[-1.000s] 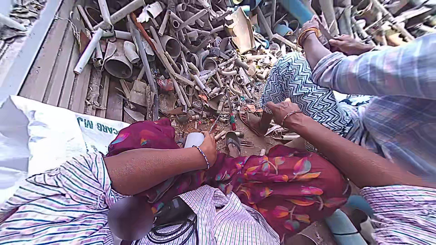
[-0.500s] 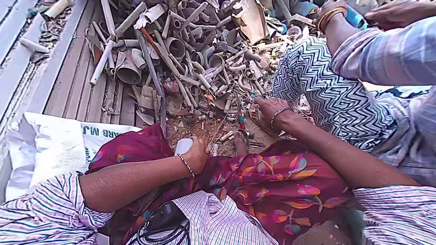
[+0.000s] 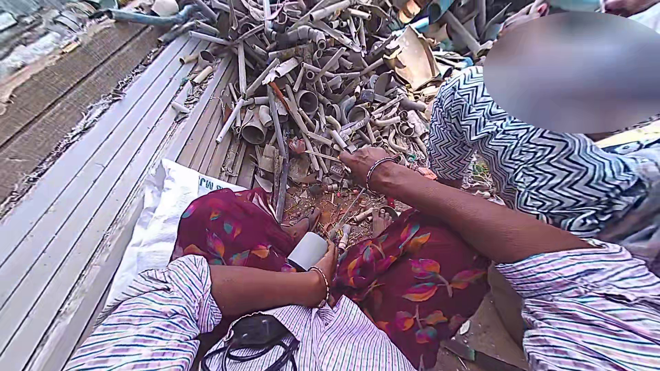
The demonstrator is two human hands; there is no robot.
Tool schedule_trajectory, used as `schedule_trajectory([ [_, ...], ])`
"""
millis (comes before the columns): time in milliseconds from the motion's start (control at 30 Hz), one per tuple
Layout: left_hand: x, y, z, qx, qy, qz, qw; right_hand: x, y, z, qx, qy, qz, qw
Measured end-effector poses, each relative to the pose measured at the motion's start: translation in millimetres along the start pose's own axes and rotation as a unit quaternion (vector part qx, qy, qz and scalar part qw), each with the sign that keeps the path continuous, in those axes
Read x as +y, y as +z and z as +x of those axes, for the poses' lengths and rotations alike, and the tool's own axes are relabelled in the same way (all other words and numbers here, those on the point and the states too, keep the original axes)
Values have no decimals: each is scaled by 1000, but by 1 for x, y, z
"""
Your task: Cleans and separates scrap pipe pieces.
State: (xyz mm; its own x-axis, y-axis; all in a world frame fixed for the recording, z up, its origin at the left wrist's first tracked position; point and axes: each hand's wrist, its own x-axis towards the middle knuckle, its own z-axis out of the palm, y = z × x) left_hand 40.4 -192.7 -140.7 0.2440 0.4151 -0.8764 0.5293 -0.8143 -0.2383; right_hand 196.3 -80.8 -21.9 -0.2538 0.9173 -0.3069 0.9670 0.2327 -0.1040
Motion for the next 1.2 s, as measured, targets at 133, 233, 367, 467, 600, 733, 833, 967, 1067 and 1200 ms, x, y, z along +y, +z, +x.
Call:
schedule_trajectory([
  [133, 0, -15, -18, -36, 37, 160, 986, 8, -2, -11, 18, 0, 8, 1000],
  [233, 1, -25, -11, -57, 10, 212, 976, 16, 0, -15, 15, 13, 11, 1000],
  [367, -9, -38, -12, -51, -12, 186, 981, 20, 5, -17, 3, 28, 8, 1000],
  [467, -27, -47, -14, -59, 1, 159, 985, 24, 4, -17, -12, 41, 14, 999],
  [600, -66, -60, -6, -29, 20, 112, 993, 32, 9, -21, -21, 60, 29, 998],
  [733, -115, -98, 3, 62, 8, 11, 998, 50, 21, -24, -58, 123, 36, 990],
  [833, -145, -127, -4, 114, 3, -32, 993, 69, 35, -38, -53, 185, 61, 979],
  [967, -171, -119, -1, 129, 51, -31, 990, 68, 32, -76, 114, 176, 98, 973],
  [1067, -188, -114, -6, 57, 117, 3, 992, 49, 16, -83, 258, 102, 43, 960],
  [1200, -200, -120, -14, 9, 197, 10, 980, 40, 7, -57, 271, 52, 47, 960],
])
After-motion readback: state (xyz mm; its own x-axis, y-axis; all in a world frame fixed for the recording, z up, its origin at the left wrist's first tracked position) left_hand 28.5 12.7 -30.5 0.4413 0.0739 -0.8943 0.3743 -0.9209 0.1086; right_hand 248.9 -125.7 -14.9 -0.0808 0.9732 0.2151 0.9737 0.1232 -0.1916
